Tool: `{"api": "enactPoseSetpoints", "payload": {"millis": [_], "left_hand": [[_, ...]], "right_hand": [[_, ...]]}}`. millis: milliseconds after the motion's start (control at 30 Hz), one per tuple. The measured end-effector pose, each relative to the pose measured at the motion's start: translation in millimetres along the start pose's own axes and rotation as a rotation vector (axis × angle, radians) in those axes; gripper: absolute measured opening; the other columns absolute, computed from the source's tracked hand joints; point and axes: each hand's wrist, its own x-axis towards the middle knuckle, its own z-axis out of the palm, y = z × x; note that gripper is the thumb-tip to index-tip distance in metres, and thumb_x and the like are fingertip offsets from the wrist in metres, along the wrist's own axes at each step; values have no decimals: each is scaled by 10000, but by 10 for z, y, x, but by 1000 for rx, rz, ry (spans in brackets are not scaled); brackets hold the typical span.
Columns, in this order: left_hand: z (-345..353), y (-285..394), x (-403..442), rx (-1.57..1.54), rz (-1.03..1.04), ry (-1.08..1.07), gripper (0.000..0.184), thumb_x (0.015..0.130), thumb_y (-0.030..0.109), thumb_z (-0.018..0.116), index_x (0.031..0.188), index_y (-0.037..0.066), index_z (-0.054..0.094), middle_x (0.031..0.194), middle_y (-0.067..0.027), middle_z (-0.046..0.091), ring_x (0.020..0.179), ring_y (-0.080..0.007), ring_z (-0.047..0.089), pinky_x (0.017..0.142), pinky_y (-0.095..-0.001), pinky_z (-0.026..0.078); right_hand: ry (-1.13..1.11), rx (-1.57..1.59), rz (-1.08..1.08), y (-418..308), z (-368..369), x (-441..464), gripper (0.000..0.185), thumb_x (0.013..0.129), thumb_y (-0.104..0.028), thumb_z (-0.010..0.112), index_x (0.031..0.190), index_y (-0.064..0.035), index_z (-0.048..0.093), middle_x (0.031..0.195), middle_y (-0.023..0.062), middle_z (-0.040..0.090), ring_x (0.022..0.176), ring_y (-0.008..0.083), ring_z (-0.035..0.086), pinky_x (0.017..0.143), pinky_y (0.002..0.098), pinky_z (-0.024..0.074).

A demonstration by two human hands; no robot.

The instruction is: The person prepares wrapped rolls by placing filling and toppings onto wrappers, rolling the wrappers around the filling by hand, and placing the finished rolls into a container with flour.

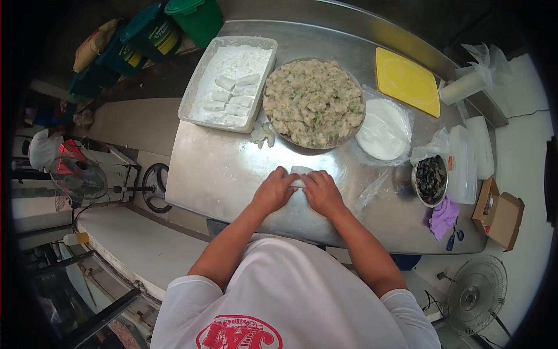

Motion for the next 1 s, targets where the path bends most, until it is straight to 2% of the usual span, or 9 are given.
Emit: {"api": "enactPoseSetpoints", "payload": {"millis": [167, 233, 267, 333, 500, 567, 700, 933, 1000], "left_hand": [[118, 56, -11, -347, -300, -16, 424, 923, 90, 725, 1330, 43, 615, 1086, -157, 667, 927, -300, 682, 827, -369, 546], [232, 60, -7, -944, -595, 96, 429, 966, 71, 687, 1370, 0, 559, 1125, -113, 699, 976, -193, 691, 827, -302, 541], [260, 28, 5, -945, -590, 97, 429, 966, 71, 687, 1370, 0, 559, 1125, -113, 699, 976, -193, 691, 827, -302, 541], [205, 85, 8, -1458, -561, 156, 467, 967, 65, 699, 1390, -19, 521, 1184, -80, 692, 1028, -138, 677, 846, -273, 547], [-49, 11, 7, -1663, -417, 135, 464, 929, 63, 751, 1346, 16, 551, 1204, -79, 683, 1069, -171, 679, 917, -288, 564], [-145, 16, 15, -1701, -393, 170, 462, 919, 68, 767, 1329, 17, 558, 1210, -85, 681, 1082, -184, 681, 941, -300, 570], [-289, 83, 0, -1747, -340, 154, 507, 902, 93, 796, 1339, 37, 546, 1242, -98, 667, 1144, -244, 680, 1001, -355, 574], [-264, 100, 18, -1786, -292, 152, 573, 892, 114, 813, 1387, 71, 527, 1284, -99, 652, 1178, -275, 672, 1004, -387, 580], [-239, 75, 35, -1777, -284, 155, 577, 892, 114, 814, 1391, 74, 527, 1271, -92, 654, 1160, -253, 674, 984, -373, 582]], "right_hand": [[-35, 209, 197, -121, 62, -9, 354, 853, -92, 746, 1190, -31, 657, 1036, 136, 649, 933, 330, 640, 824, 408, 537], [-55, 400, 391, -242, 36, 59, 358, 860, -105, 755, 1193, -21, 653, 1015, 138, 646, 900, 322, 645, 804, 400, 541], [-76, 593, 585, -289, 12, 99, 364, 867, -118, 763, 1195, -10, 649, 993, 140, 644, 866, 313, 650, 784, 391, 545], [-9, 630, 535, -393, -49, 144, 374, 871, -130, 768, 1208, -17, 652, 1000, 136, 643, 858, 301, 650, 779, 379, 541], [-58, 501, 304, -447, -408, 378, 412, 871, -161, 777, 1249, -42, 661, 1063, 133, 644, 902, 294, 654, 802, 373, 538], [0, 327, 62, -215, -577, 572, 426, 887, -204, 763, 1279, -69, 665, 1166, 144, 629, 1047, 331, 625, 937, 442, 504], [186, -456, 289, 428, -817, 1251, 507, 977, -457, 604, 1347, -115, 664, 1520, 179, 479, 1428, 469, 354, 1183, 635, 231], [-53, -559, 363, 348, -879, 1301, 517, 1005, -484, 568, 1342, -106, 673, 1605, 168, 408, 1481, 475, 298, 1211, 654, 172], [183, -154, 214, 149, -769, 1055, 469, 1004, -413, 609, 1336, -89, 674, 1604, 172, 412, 1487, 453, 314, 1233, 603, 176]]}}
